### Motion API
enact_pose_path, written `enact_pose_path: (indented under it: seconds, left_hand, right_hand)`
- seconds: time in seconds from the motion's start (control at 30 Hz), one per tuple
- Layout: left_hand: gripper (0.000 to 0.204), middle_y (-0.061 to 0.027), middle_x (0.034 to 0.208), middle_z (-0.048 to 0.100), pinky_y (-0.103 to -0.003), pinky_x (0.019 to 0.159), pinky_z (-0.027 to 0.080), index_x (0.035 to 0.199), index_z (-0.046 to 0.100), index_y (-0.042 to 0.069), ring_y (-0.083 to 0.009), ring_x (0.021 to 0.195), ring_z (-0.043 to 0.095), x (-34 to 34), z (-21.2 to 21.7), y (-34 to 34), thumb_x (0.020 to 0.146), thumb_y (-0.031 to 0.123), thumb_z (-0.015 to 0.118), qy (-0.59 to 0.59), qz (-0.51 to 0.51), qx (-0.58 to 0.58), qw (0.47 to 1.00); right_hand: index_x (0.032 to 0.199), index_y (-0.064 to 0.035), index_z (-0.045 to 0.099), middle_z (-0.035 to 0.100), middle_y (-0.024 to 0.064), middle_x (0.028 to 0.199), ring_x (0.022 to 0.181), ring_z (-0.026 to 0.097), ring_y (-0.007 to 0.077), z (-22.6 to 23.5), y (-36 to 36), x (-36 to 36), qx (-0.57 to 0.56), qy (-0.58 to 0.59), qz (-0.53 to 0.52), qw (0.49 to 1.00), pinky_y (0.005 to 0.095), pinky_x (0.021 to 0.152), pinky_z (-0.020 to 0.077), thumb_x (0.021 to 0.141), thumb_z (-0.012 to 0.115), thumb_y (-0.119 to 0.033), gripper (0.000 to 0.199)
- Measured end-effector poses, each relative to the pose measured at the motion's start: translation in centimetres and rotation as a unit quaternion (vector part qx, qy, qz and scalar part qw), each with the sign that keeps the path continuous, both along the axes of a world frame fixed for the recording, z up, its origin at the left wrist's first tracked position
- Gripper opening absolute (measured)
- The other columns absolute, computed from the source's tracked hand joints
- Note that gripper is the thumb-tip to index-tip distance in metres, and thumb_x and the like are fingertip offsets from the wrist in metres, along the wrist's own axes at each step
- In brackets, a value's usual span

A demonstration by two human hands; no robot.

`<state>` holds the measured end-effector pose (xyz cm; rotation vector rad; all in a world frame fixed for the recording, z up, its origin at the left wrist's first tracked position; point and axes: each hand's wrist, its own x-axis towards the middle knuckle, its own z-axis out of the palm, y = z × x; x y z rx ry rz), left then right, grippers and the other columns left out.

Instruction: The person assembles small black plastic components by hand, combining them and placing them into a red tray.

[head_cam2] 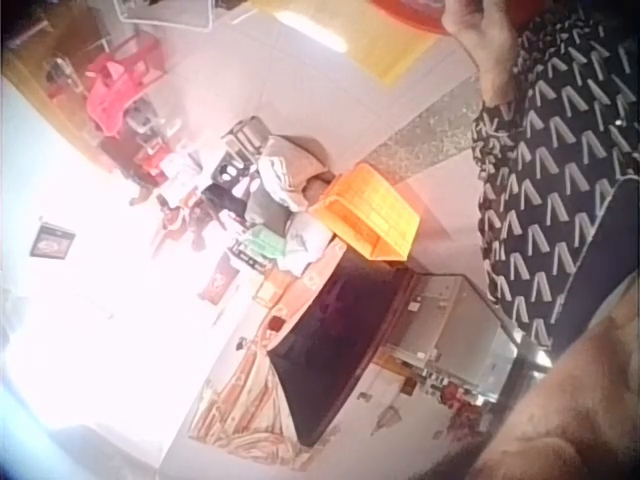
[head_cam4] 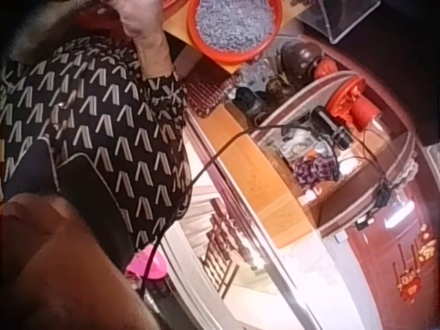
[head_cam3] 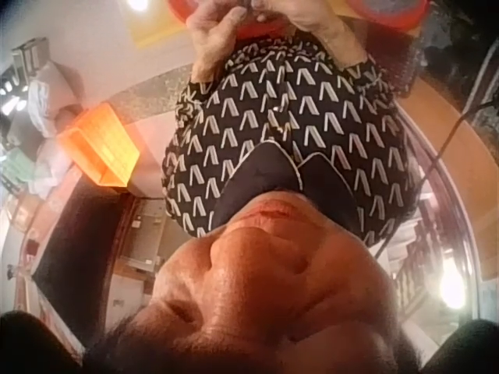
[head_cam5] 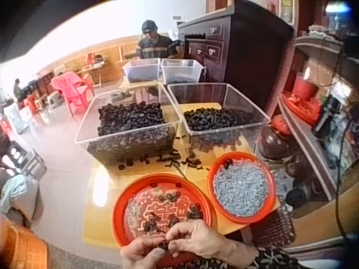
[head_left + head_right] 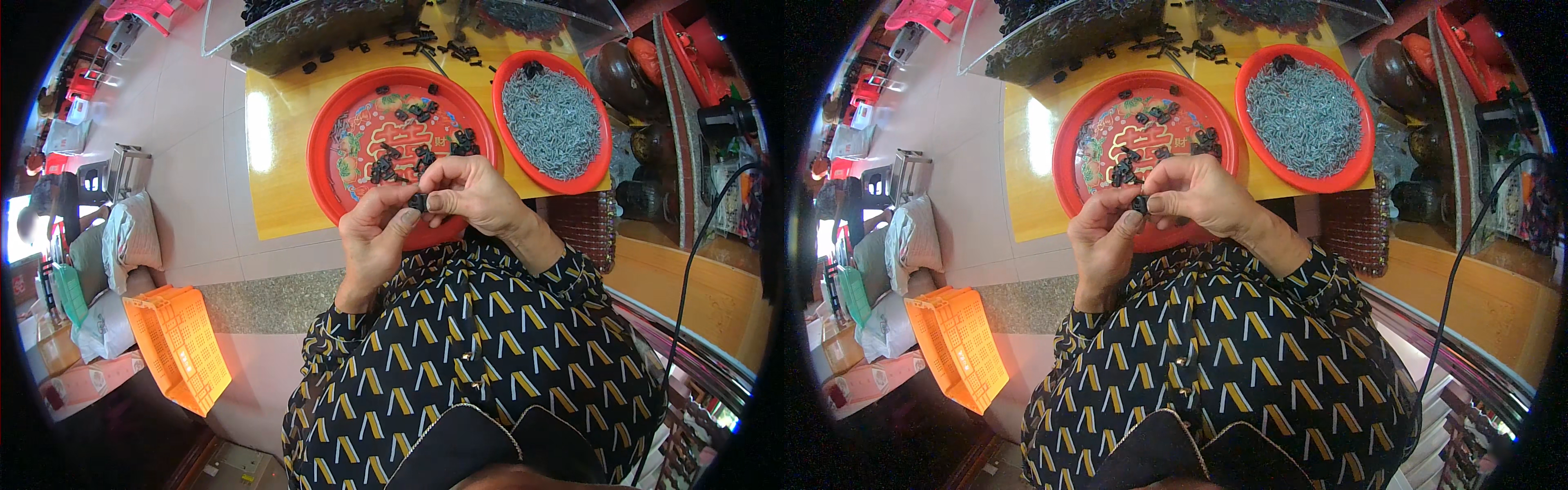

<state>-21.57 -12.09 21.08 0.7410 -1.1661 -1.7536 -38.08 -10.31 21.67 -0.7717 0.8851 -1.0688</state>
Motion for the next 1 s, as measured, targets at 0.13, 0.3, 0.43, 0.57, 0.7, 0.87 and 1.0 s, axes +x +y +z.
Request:
enact_pose_path:
  seconds: [0.13,0.3,0.43,0.57,0.7,0.87,1.0]
  left_hand:
    - [0.022,-0.0058,0.086,0.056,-0.021,0.064,0.043,0.098,0.055,-0.004,-0.0099,0.074,0.053,0.0,0.1,-0.1,0.077,-0.003,0.059,-0.026,0.011,-0.050,0.998]
    - [0.020,-0.0062,0.087,0.056,-0.021,0.066,0.043,0.097,0.055,-0.005,-0.0104,0.076,0.053,0.0,0.0,-0.2,0.077,-0.005,0.057,-0.040,0.008,-0.065,0.997]
    - [0.021,-0.0090,0.091,0.057,-0.025,0.076,0.046,0.095,0.055,-0.005,-0.0129,0.085,0.055,-0.1,0.0,-0.2,0.075,-0.012,0.055,-0.059,-0.004,-0.093,0.994]
    - [0.021,-0.0079,0.088,0.058,-0.023,0.073,0.045,0.096,0.055,-0.005,-0.0123,0.083,0.056,-0.2,-0.5,-0.4,0.076,-0.010,0.055,-0.110,0.006,-0.123,0.986]
    - [0.021,-0.0063,0.087,0.057,-0.022,0.073,0.045,0.099,0.055,-0.005,-0.0117,0.080,0.056,-0.5,0.2,-0.7,0.078,-0.008,0.053,-0.062,0.007,-0.072,0.995]
    - [0.023,-0.0043,0.088,0.056,-0.021,0.073,0.045,0.102,0.054,-0.004,-0.0095,0.080,0.055,-0.3,0.2,-0.4,0.080,-0.007,0.052,-0.029,0.017,-0.036,0.999]
    - [0.025,-0.0049,0.090,0.057,-0.022,0.074,0.044,0.104,0.054,-0.004,-0.0095,0.083,0.054,-0.1,-0.5,-0.3,0.080,-0.006,0.053,-0.034,0.003,-0.053,0.998]
  right_hand:
    - [0.085,-0.0014,0.056,0.059,0.0030,0.071,0.060,0.057,0.0091,0.0,-0.2,-0.1,-0.011,0.015,0.007,1.000,0.0206,0.054,0.0480,0.077,0.064,-0.009,0.014]
    - [0.082,-0.0011,0.056,0.058,0.0035,0.071,0.060,0.058,0.0099,0.1,-0.2,-0.2,-0.010,0.004,0.010,1.000,0.0208,0.055,0.0489,0.076,0.064,-0.008,0.013]
    - [0.079,-0.0018,0.057,0.059,0.0039,0.071,0.059,0.057,0.0093,-0.6,-0.3,-0.3,-0.025,-0.008,0.013,1.000,0.0205,0.053,0.0483,0.075,0.065,-0.009,0.012]
    - [0.080,-0.0018,0.057,0.059,0.0039,0.070,0.058,0.057,0.0095,-0.8,-0.4,-0.2,-0.016,0.010,0.008,1.000,0.0203,0.053,0.0486,0.075,0.066,-0.009,0.012]
    - [0.086,-0.0008,0.057,0.059,0.0051,0.076,0.064,0.058,0.0101,-0.3,-0.6,0.0,0.015,-0.055,-0.019,0.998,0.0201,0.056,0.0490,0.078,0.063,-0.009,0.014]
    - [0.092,0.0002,0.055,0.059,0.0065,0.082,0.068,0.058,0.0108,-0.1,-0.3,-0.3,0.033,-0.102,-0.012,0.994,0.0204,0.058,0.0490,0.080,0.060,-0.010,0.016]
    - [0.089,0.0009,0.055,0.059,0.0059,0.076,0.062,0.057,0.0097,0.6,0.2,-0.2,0.010,-0.008,-0.009,1.000,0.0202,0.055,0.0479,0.081,0.059,-0.010,0.013]
